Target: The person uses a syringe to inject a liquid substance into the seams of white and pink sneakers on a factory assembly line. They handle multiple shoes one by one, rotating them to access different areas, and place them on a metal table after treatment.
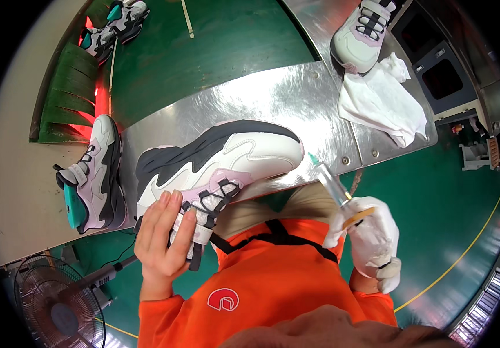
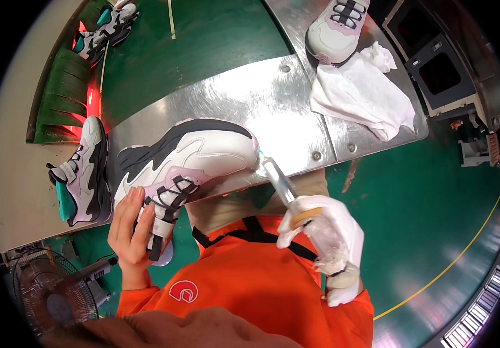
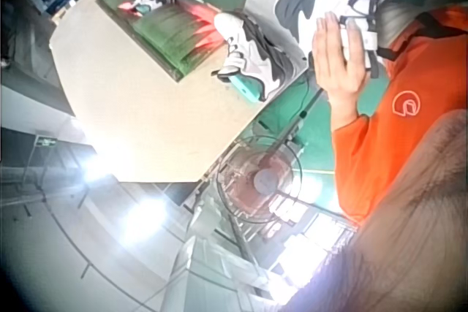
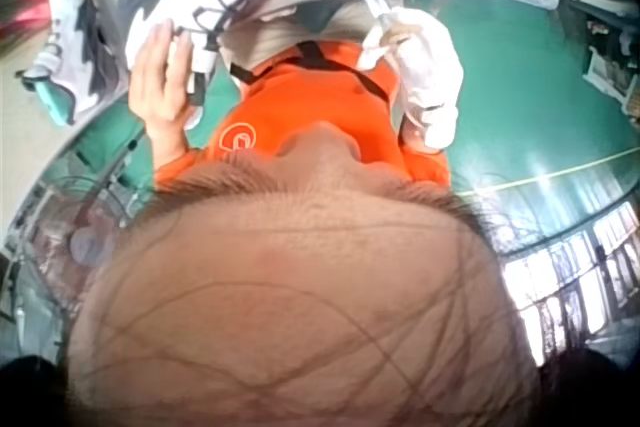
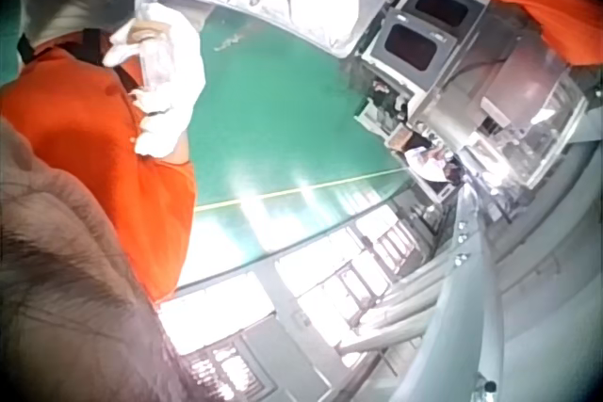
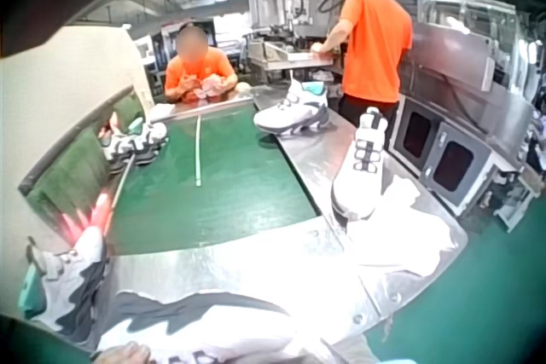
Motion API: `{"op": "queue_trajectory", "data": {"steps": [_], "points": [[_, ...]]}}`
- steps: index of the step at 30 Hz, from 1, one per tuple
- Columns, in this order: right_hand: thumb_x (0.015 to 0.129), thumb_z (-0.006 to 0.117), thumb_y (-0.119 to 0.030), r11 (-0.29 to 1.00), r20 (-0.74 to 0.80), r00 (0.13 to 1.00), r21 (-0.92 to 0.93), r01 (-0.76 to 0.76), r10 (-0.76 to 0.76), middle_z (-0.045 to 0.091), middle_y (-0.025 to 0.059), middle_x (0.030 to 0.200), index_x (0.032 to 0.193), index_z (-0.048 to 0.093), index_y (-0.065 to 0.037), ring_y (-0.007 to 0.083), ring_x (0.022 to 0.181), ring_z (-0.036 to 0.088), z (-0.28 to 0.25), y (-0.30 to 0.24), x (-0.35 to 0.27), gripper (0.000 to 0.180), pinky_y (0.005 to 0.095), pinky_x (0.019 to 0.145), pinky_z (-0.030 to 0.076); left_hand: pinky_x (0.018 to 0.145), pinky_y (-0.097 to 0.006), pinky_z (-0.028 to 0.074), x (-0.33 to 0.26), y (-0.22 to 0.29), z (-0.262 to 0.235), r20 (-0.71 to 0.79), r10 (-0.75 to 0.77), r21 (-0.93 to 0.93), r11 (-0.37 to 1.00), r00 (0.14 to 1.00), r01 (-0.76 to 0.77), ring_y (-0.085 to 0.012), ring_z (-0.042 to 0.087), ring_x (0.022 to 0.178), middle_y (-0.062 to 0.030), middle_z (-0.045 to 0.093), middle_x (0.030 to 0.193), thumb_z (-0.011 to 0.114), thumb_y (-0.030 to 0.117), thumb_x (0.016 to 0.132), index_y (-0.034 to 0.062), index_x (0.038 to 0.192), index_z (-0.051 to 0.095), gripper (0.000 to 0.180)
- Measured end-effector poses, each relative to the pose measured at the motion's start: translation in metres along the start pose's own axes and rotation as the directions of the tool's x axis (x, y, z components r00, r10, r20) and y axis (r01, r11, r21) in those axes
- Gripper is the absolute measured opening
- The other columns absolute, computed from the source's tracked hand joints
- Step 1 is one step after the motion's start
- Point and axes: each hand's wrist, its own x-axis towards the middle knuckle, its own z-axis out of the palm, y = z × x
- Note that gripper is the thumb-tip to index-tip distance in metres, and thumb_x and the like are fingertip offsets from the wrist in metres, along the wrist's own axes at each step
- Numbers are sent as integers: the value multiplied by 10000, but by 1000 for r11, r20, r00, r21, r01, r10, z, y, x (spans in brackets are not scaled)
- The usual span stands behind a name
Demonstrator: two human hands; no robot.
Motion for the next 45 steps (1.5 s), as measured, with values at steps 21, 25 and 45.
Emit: {"op": "queue_trajectory", "data": {"steps": [21,25,45], "points": [[637,709,32,-71,68,642,-997,21,-764,479,191,1144,1354,411,-3,305,944,523,20,44,120,778,398,854,452,849,-415,559,31,-11,-10,26,3,-75,997,1000,-1,-384,678,994,-209,666,1162,757,119,703,13,1091,674,411],[649,754,-49,-133,110,760,-991,31,-641,524,184,1111,1342,431,5,306,858,566,4,46,84,766,394,818,483,837,-429,564,29,-7,-8,24,3,-52,999,1000,-1,-404,677,979,-224,661,1162,792,93,685,15,1131,630,481],[521,881,-532,998,-8,1000,-65,-6,6,564,233,1136,1394,373,140,270,858,617,-1,5,0,1213,351,731,489,847,-448,561,8,4,-2,7,-13,13,1000,1000,13,-389,664,1033,-235,661,1165,645,57,842,38,1112,663,270]]}}
